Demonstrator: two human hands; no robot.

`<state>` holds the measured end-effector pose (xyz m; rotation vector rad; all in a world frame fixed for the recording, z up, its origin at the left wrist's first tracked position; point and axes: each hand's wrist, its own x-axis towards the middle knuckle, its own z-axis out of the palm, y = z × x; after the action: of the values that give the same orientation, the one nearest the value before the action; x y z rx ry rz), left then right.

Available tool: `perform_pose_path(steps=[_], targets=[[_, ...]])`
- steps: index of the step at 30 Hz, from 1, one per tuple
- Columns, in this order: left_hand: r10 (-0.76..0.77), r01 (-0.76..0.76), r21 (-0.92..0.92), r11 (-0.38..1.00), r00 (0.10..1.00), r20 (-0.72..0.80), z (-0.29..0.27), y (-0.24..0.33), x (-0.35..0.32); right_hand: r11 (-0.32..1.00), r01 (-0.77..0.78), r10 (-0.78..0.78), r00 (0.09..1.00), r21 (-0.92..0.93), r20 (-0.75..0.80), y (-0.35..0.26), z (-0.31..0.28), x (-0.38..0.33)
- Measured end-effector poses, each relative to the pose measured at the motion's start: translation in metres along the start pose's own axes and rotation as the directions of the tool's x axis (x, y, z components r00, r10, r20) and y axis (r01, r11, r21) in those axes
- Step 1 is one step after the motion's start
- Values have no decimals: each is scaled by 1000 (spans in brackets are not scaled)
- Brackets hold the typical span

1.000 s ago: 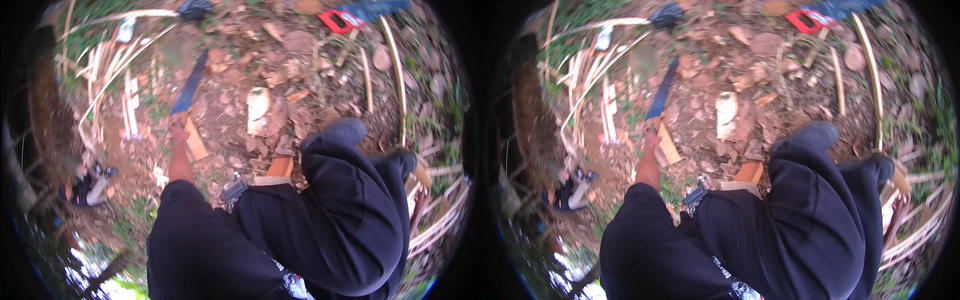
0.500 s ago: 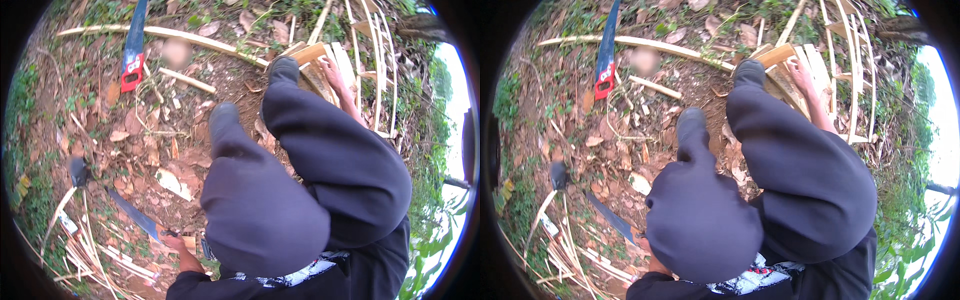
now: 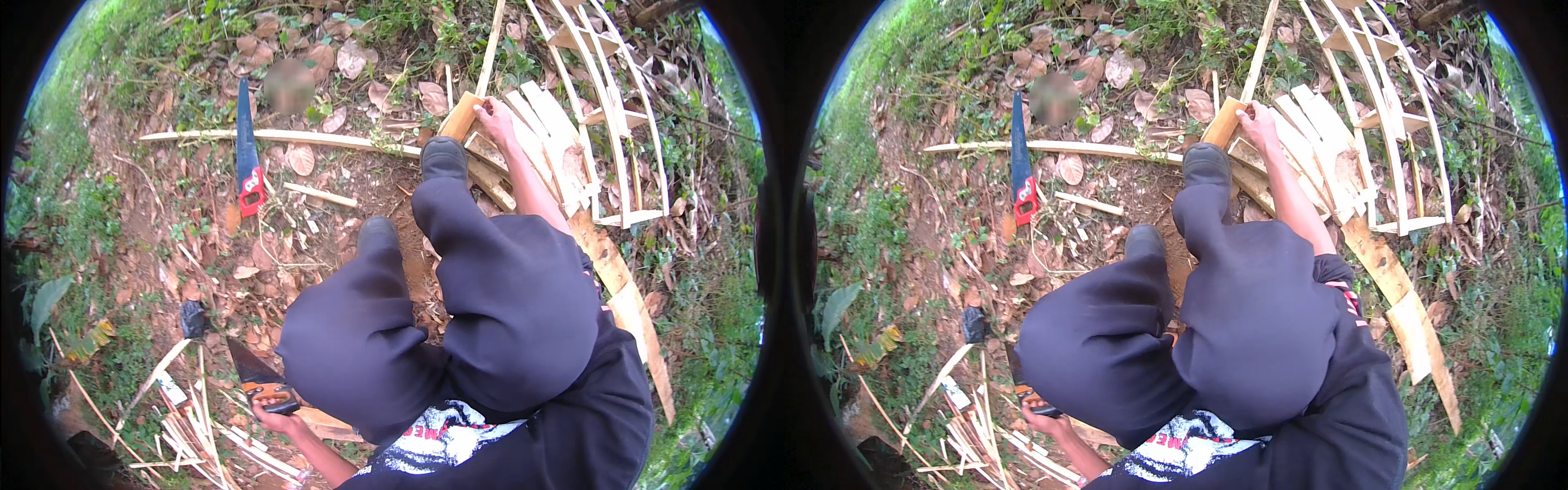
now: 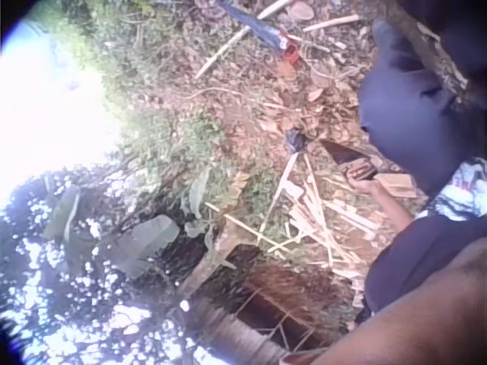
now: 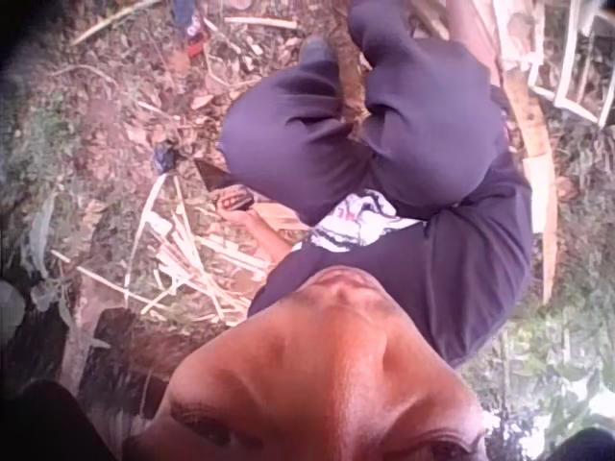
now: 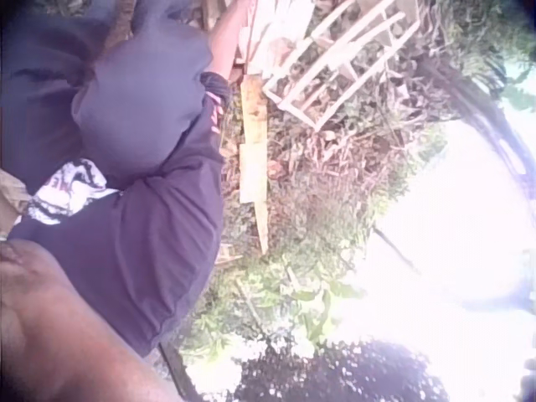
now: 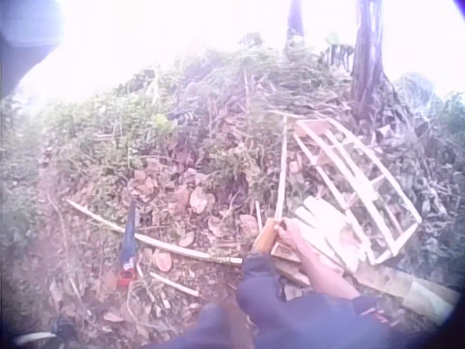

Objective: The person sits on the ground and uses a hand saw to cut a small wooden piece, then fits it into a wooden frame structure. The person handles the saw and wood pieces directly, adjusting the frame to test the fit.

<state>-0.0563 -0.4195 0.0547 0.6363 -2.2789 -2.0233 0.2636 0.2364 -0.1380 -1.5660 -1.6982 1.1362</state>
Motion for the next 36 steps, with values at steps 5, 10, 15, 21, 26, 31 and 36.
perform_pose_path(steps=[5,10,15,21,26,31,36], targets=[[-80,128,-171,977,961,264,53,135,-29,994,41,-39,999,106,-14,24,21,6],[314,-209,-242,947,756,574,94,246,-91,981,73,-73,997,180,-3,31,37,13],[426,-92,-428,899,408,808,183,240,-149,976,44,-45,999,213,1,30,36,13],[414,-163,-380,910,383,826,302,112,-210,984,34,-34,999,175,-4,26,35,14],[87,-130,-61,990,210,974,348,33,-252,982,-32,19,997,184,74,34,22,19],[-12,-348,62,935,143,990,352,11,-256,967,-38,25,998,251,56,19,19,5],[-39,-521,100,848,127,991,333,30,-256,953,-46,34,998,300,46,26,10,8]])
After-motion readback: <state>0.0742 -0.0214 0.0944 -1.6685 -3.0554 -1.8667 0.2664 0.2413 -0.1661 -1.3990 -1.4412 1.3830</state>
